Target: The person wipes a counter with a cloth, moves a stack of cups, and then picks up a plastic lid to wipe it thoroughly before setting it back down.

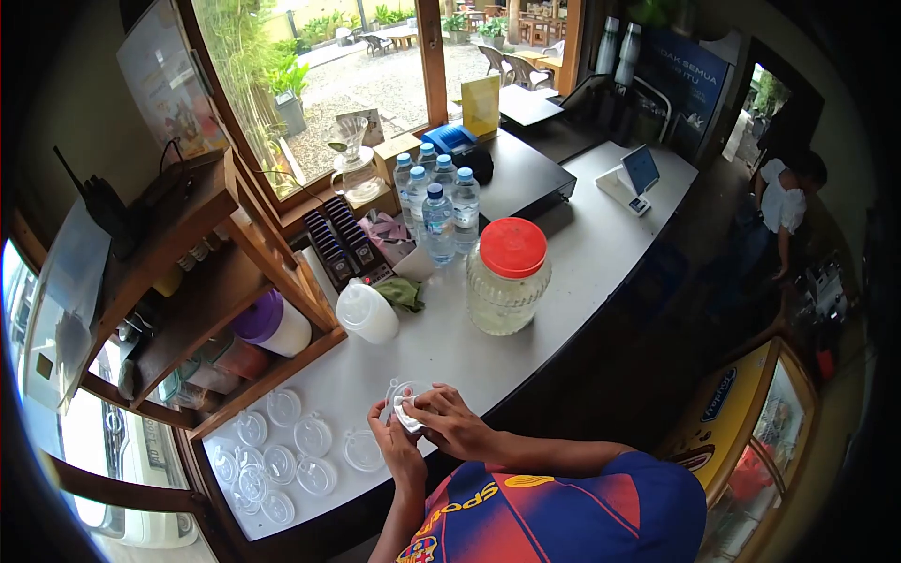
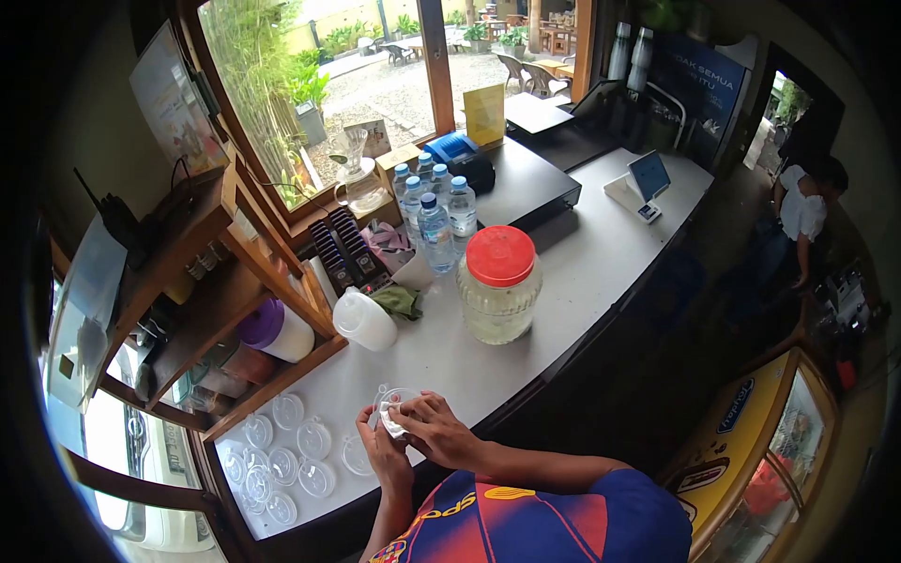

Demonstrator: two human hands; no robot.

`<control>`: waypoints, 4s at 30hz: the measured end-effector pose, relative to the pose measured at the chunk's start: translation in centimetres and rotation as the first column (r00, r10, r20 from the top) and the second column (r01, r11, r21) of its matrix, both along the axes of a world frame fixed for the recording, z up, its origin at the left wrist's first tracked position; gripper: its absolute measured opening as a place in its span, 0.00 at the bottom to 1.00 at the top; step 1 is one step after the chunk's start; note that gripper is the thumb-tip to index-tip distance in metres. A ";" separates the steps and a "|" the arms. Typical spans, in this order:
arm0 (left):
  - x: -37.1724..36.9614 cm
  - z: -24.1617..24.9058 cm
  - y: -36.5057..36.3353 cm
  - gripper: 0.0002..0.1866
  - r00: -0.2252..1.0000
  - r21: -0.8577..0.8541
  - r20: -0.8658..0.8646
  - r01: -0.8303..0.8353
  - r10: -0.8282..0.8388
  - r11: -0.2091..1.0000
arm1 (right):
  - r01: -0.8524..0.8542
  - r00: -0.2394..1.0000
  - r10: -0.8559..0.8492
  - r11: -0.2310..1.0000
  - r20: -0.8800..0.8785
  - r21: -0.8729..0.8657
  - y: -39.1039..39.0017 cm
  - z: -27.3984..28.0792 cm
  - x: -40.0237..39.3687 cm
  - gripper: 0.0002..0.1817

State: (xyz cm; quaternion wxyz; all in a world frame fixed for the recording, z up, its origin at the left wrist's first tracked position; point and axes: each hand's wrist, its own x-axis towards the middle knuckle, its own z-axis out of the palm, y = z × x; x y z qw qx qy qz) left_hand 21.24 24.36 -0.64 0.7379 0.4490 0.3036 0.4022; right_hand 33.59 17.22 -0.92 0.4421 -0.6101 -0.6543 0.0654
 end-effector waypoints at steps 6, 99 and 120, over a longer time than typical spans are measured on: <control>5.5 0.1 -5.5 0.17 0.995 -0.013 0.032 -0.095 0.096 0.995 | 0.016 0.996 -0.015 1.000 0.084 -0.013 -4.9 -0.3 6.5 0.31; 0.7 1.4 19.9 0.37 0.892 0.871 -0.303 0.118 0.335 0.476 | 0.005 0.044 -0.114 0.994 -0.993 -0.114 13.0 -0.2 3.4 0.14; 2.9 5.6 20.1 0.53 0.951 0.832 -0.224 0.074 0.212 0.550 | 0.272 0.168 -0.089 0.961 -0.982 -0.040 12.8 1.3 4.0 0.12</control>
